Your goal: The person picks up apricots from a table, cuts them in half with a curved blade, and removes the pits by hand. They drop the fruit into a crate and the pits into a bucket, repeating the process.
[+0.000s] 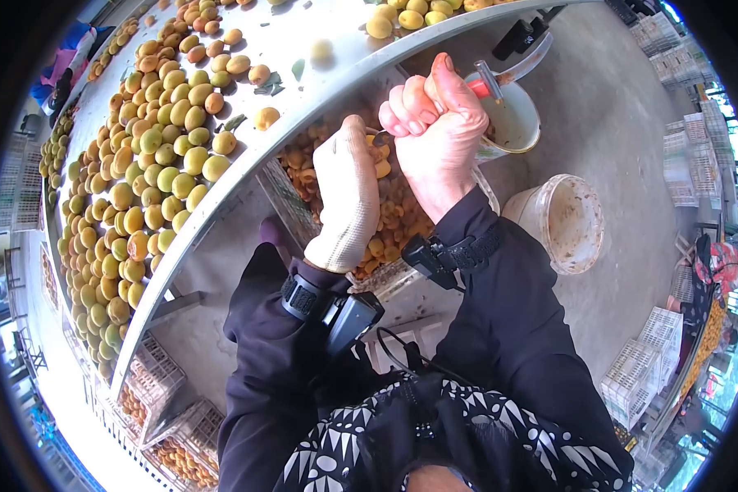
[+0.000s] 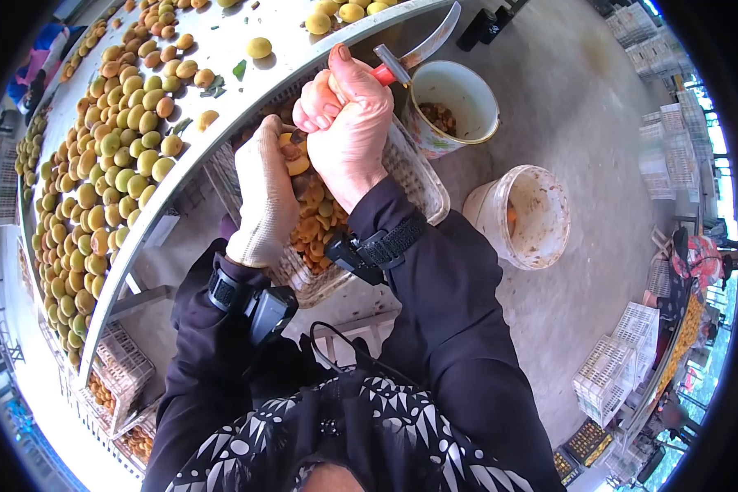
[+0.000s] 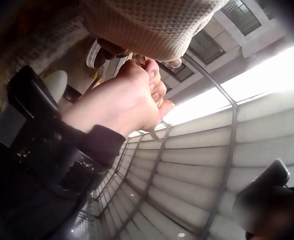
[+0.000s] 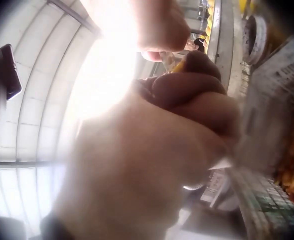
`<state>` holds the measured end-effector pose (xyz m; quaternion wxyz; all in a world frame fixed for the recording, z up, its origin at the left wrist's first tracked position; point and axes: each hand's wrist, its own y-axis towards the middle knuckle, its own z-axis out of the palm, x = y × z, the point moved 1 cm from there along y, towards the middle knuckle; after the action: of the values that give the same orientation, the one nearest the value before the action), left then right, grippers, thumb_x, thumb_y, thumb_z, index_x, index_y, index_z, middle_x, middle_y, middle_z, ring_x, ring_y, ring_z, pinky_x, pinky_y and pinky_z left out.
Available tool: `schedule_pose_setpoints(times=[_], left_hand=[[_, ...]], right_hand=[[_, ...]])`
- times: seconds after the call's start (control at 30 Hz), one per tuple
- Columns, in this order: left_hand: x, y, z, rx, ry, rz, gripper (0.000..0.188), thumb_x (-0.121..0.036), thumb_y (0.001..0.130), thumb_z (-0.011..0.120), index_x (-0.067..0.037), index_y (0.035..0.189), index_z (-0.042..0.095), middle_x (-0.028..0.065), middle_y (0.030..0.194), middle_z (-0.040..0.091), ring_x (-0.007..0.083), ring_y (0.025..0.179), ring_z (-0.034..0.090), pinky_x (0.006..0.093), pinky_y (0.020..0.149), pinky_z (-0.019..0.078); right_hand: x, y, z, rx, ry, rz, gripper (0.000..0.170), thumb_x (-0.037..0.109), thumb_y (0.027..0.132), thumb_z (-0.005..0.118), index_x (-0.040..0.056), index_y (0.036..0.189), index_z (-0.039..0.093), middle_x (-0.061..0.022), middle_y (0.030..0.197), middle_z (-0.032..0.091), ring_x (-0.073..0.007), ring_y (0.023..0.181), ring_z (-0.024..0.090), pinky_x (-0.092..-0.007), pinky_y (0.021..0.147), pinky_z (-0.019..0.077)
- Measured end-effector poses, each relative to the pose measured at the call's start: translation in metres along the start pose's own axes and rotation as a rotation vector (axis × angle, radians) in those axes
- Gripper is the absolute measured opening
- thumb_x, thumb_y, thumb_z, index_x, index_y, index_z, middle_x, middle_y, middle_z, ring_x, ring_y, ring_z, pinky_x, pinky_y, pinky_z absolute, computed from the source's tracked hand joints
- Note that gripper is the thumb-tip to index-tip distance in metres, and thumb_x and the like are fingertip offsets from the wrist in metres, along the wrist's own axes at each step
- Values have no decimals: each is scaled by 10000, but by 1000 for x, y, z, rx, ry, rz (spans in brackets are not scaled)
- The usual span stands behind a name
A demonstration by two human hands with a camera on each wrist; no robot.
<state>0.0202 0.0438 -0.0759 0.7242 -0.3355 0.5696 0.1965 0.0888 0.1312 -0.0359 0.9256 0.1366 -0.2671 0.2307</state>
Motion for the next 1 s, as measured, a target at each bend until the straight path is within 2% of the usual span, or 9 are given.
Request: schedule_pose_setpoints(times=[0.17,0.23,0.37,0.43,0.57,0.67,0.77,0.83,1.0], left_hand=[[-12,-8,11,-62,94,129,372,-340,967,503,-7,842,609,37,728,553,111,638,485,279,551,400],[-13,-8,14,-108,15,159,418,-297,988,463,3,706,537,38,591,500,90,515,441,287,489,398],[-17,-7,10,-51,83,174,417,-295,991,462,-5,703,541,29,594,497,87,517,460,274,490,411],[-15,-5,7,49,184,169,398,-307,976,480,44,869,634,66,695,568,119,641,497,298,608,416],[-17,-8,8,99,136,90,388,-290,976,470,51,887,632,61,688,554,122,641,499,290,616,424],[-17,-4,4,175,192,110,392,-300,970,470,52,892,623,53,685,538,119,637,490,281,608,426],[-14,0,3,268,279,230,392,-312,967,468,43,879,606,40,688,524,109,632,472,277,594,423],[-15,-2,6,252,178,58,392,-320,972,448,31,866,587,41,694,523,103,634,462,280,589,424],[-14,-4,6,306,181,90,405,-331,975,453,29,850,591,57,704,556,110,633,500,280,585,441]], right_hand=[[-4,0,-2,-6,-76,-33,537,369,935,608,153,526,335,38,469,314,-90,408,314,-273,459,290],[-2,0,-2,-14,-61,-21,540,367,935,606,159,522,325,40,470,312,-91,408,310,-274,459,285],[4,0,-3,-44,-21,60,512,388,950,574,196,562,301,55,487,251,-91,446,246,-271,502,253],[6,-1,-4,-69,-14,78,528,386,949,578,199,552,285,55,490,246,-89,448,242,-271,499,249],[8,-1,-13,-108,38,144,550,383,946,593,200,542,268,60,502,236,-85,456,235,-270,489,237],[10,-2,-15,-152,66,173,560,385,939,609,196,537,267,65,507,228,-83,461,230,-267,488,231],[11,-1,-20,-141,99,190,564,389,935,618,194,537,269,69,506,221,-84,461,224,-264,489,228],[12,-1,-25,-151,97,205,565,390,936,617,195,537,268,69,506,222,-83,461,225,-264,489,227],[16,-2,-28,-150,80,215,570,394,937,614,195,533,265,71,501,223,-84,455,230,-264,486,226]])
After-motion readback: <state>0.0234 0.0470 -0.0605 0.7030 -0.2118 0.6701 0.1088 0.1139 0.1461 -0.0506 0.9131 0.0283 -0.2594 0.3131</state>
